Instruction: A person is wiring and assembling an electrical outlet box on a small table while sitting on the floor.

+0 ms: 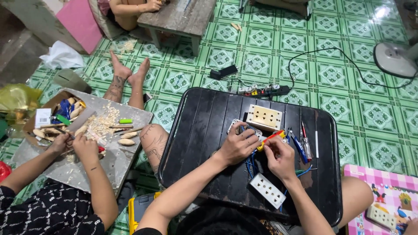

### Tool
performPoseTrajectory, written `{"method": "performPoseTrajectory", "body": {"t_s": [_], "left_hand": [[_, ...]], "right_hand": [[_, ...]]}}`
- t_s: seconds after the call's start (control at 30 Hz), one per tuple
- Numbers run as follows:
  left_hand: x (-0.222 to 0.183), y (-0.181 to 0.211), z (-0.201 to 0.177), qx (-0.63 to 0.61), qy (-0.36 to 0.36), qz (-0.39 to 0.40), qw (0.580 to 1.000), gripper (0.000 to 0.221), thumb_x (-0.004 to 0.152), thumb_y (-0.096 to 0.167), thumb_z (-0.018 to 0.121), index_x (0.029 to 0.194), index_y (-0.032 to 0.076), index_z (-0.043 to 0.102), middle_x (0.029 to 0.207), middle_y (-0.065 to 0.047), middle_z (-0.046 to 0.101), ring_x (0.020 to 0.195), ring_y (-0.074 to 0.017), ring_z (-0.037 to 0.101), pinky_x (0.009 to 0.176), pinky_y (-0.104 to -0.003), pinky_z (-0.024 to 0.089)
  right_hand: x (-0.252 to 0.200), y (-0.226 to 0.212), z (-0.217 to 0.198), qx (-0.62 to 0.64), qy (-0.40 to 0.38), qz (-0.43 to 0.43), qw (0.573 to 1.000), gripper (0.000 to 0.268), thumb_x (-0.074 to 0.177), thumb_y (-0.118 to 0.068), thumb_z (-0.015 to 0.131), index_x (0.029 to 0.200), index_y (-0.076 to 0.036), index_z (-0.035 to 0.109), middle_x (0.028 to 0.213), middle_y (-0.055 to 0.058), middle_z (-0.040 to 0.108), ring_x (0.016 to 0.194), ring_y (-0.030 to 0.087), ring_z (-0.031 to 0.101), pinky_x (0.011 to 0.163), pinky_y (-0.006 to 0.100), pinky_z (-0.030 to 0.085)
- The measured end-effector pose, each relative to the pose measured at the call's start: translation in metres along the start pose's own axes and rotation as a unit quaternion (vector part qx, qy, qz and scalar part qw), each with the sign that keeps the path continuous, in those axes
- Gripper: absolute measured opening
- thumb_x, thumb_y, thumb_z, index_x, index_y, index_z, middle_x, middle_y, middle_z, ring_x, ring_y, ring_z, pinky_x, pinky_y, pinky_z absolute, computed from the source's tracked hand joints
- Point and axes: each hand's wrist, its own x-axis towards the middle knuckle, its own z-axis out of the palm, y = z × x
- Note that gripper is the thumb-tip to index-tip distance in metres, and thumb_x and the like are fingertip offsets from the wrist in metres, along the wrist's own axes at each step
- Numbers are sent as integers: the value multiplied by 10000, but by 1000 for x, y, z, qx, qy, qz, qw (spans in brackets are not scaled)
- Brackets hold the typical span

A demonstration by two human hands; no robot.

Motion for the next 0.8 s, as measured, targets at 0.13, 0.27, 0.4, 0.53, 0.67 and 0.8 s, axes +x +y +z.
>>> {"method": "performPoseTrajectory", "body": {"t_s": [0.13,0.27,0.4,0.53,0.67,0.8], "left_hand": [[0,-1,2,2,-2,-2,1000,289,1033,95,569,757,126,649,744,-10,516,840,-203,598,942,-500,499],[-2,-2,3,-11,-17,-13,1000,206,994,95,637,795,127,679,763,-5,530,838,-206,594,948,-504,501],[-3,-2,3,-17,-25,-33,999,186,998,109,644,815,124,668,784,-3,529,850,-203,590,965,-511,495],[-3,-3,2,-9,-26,-47,999,156,969,126,684,814,121,677,776,7,545,848,-196,593,964,-511,494],[-13,-2,8,-25,-28,-53,998,141,982,132,612,848,131,658,810,-2,535,874,-200,583,993,-512,475],[-11,1,6,-20,-25,-47,998,154,980,105,615,837,137,662,793,8,534,848,-195,581,989,-502,480]], "right_hand": [[3,-3,-1,18,-2,15,1000,39,909,-42,701,878,-66,701,678,79,629,540,157,541,433,270,438],[6,-14,-3,2,25,-17,1000,100,868,6,740,929,-60,697,763,101,666,539,208,588,443,295,484],[11,-23,-2,-18,60,-103,993,225,869,57,756,1042,-67,683,940,62,727,544,182,611,457,300,515],[3,-1,-2,-67,56,-154,984,255,849,61,760,1040,-87,680,897,24,733,475,184,568,412,303,477],[-1,8,-5,-85,37,-185,978,277,860,40,735,1084,-95,645,931,36,738,467,183,585,411,294,475],[-2,2,-5,-70,26,-166,983,294,887,55,684,1131,-92,608,902,37,727,437,203,555,395,293,445]]}}
